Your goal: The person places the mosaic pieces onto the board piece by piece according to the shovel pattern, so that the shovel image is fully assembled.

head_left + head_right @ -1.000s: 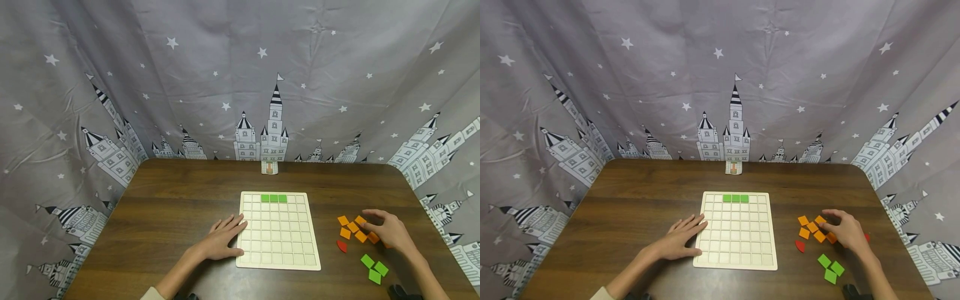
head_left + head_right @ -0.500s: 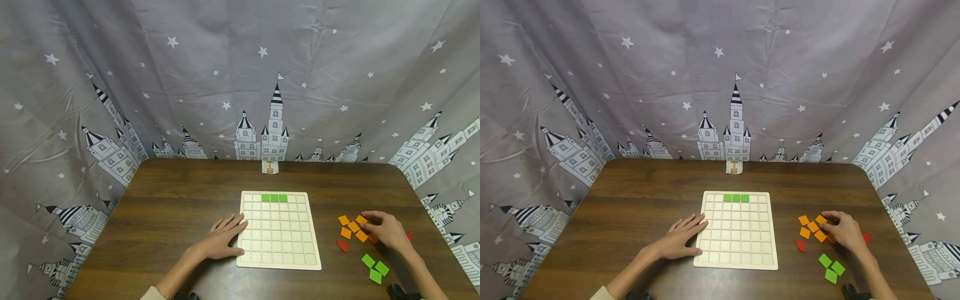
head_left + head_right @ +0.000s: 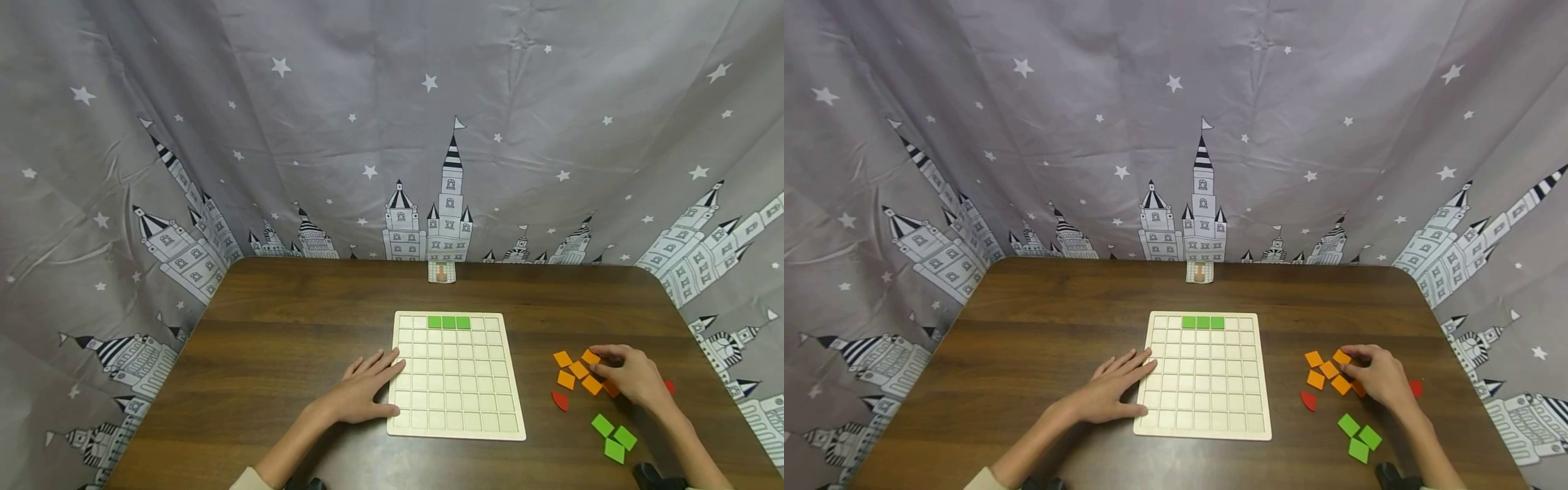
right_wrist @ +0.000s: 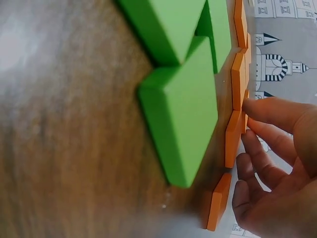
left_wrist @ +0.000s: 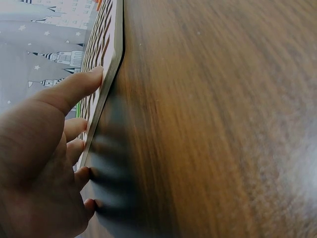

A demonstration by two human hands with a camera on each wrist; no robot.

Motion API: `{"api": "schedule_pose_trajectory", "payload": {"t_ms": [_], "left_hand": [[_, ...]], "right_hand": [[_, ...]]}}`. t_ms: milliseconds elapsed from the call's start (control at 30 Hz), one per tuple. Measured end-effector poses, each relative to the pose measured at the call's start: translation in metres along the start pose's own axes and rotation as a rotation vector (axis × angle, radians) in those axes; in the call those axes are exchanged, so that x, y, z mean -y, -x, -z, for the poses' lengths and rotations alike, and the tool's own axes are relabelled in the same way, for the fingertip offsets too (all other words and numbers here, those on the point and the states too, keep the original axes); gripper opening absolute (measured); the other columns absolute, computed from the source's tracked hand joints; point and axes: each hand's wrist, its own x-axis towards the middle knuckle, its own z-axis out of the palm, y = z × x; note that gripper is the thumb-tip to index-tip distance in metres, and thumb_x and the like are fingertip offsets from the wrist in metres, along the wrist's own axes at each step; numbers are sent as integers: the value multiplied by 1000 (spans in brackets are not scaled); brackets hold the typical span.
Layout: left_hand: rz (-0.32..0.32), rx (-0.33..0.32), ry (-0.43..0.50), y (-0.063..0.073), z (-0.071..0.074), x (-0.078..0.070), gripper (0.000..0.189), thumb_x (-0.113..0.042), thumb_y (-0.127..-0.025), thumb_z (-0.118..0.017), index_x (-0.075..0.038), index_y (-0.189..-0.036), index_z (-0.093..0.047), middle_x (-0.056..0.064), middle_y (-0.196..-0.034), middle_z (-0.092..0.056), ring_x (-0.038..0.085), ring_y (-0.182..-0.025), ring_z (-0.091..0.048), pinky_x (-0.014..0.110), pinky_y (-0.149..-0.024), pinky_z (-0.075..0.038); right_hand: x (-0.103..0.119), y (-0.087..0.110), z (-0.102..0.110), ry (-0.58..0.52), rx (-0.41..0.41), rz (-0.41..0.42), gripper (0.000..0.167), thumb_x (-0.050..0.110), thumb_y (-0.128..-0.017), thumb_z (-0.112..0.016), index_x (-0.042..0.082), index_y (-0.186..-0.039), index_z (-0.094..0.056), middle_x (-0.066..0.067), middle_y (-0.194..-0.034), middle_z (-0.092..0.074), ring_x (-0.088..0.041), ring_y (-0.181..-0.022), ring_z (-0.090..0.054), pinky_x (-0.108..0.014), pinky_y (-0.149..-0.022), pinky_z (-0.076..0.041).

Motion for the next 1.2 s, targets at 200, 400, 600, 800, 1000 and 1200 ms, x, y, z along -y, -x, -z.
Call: {"api": "schedule_pose_trajectory", "payload": {"t_ms": [200, 400, 600, 800, 1000, 1200], "left_hand": [[-2, 0, -3, 0, -1, 1, 79, -41, -94, -69, -9, -157, -34, 11, -165, -19, 38, -150, -11, 66, -112, -7], [-4, 1, 2, 0, -1, 1, 79, -41, -94, -68, -9, -157, -33, 11, -165, -18, 37, -150, -11, 66, -112, -6], [-3, 0, -2, 0, -1, 1, 79, -41, -94, -68, -9, -157, -33, 11, -165, -19, 37, -150, -10, 66, -112, -7], [-6, -2, -4, 0, -1, 0, 79, -40, -93, -69, -9, -157, -34, 12, -164, -19, 38, -150, -11, 67, -112, -7], [-2, -3, -8, 0, -1, 1, 79, -40, -93, -69, -9, -156, -34, 11, -164, -20, 38, -150, -11, 66, -112, -7], [-1, -4, -10, 0, -1, 1, 79, -40, -93, -68, -9, -157, -33, 11, -164, -20, 37, -150, -11, 66, -112, -7]], "right_hand": [[0, 0, 0, 0, -3, -19, 38, 18, -92, -72, -5, -122, -67, -27, -110, -68, -48, -101, -60, -59, -79, -48], [3, 0, 0, 8, -14, 6, 37, 17, -92, -72, -5, -122, -68, -25, -109, -69, -46, -99, -62, -58, -78, -49], [15, -2, -1, -23, -11, 71, 38, 20, -93, -73, -3, -122, -69, -23, -109, -70, -38, -92, -65, -43, -68, -52], [35, -6, -6, -52, -20, 152, 33, 14, -92, -73, -3, -120, -70, -26, -114, -67, -37, -92, -67, -32, -60, -52], [55, -13, -12, -34, -38, 209, 31, 12, -90, -74, -1, -118, -72, -29, -122, -62, -48, -106, -59, -54, -76, -52], [76, -19, -18, -60, -31, 220, 32, 10, -89, -74, 0, -119, -72, -26, -124, -63, -37, -97, -60, -38, -66, -49]]}}
